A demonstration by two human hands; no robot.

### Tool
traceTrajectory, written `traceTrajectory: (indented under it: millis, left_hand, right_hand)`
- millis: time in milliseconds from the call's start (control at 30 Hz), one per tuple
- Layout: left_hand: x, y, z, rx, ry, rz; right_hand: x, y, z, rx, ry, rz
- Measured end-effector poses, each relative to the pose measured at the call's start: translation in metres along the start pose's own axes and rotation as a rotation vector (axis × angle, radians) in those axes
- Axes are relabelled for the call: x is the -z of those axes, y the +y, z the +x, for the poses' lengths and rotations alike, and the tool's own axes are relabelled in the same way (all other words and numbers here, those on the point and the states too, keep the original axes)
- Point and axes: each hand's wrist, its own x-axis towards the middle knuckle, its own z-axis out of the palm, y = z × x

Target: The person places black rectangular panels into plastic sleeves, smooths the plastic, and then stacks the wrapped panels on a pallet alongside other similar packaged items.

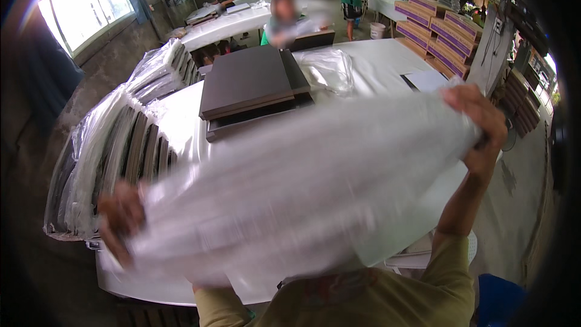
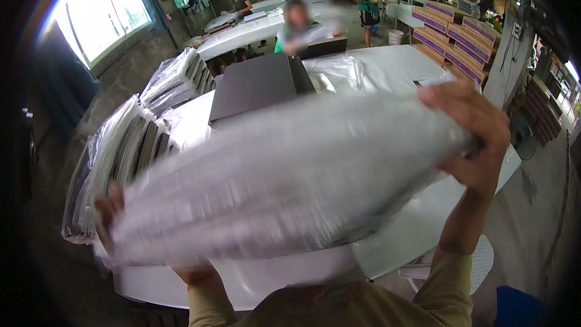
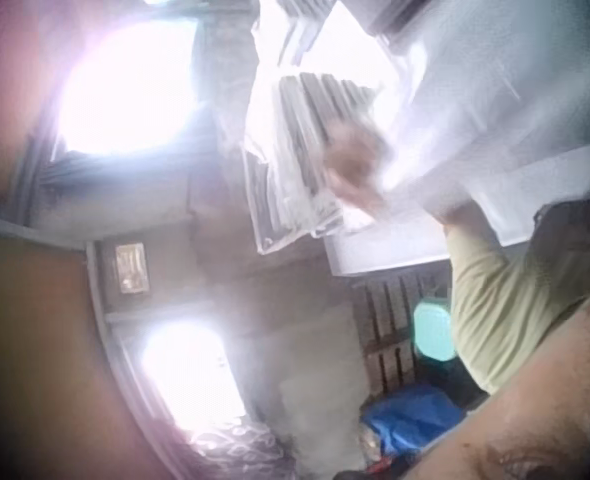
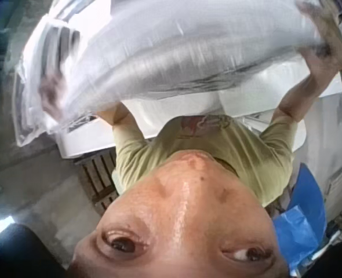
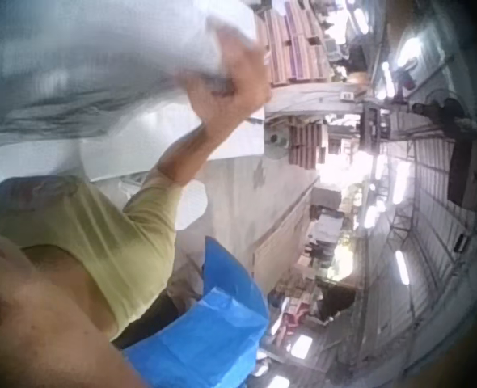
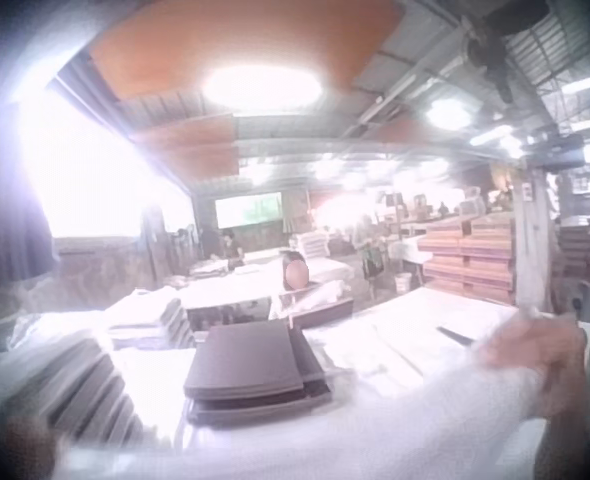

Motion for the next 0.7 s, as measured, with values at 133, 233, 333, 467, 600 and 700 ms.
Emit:
traceTrajectory:
  millis: [133,233,333,467,600,700]
  left_hand:
    - [-0.001,-0.025,0.009,-0.356,-0.011,0.596]
    - [0.004,-0.018,0.009,-0.299,0.01,0.755]
    - [-0.005,-0.008,0.022,-0.033,0.214,0.998]
    - [-0.013,-0.014,-0.018,0.1,0.693,1.214]
    - [-0.037,-0.013,0.035,0.176,0.559,0.969]
    - [-0.038,-0.025,0.034,-0.065,0.64,1.238]
  right_hand:
    - [-0.009,0.0,0.009,-0.155,-0.047,-0.041]
    - [-0.015,0.009,0.005,-0.054,0.024,0.031]
    - [-0.028,0.011,0.016,-0.116,0.031,-0.089]
    - [-0.033,0.011,0.013,-0.107,0.08,0.162]
    - [-0.037,0.012,0.02,-0.227,0.124,0.117]
    - [-0.042,0.019,0.023,-0.231,0.116,0.019]
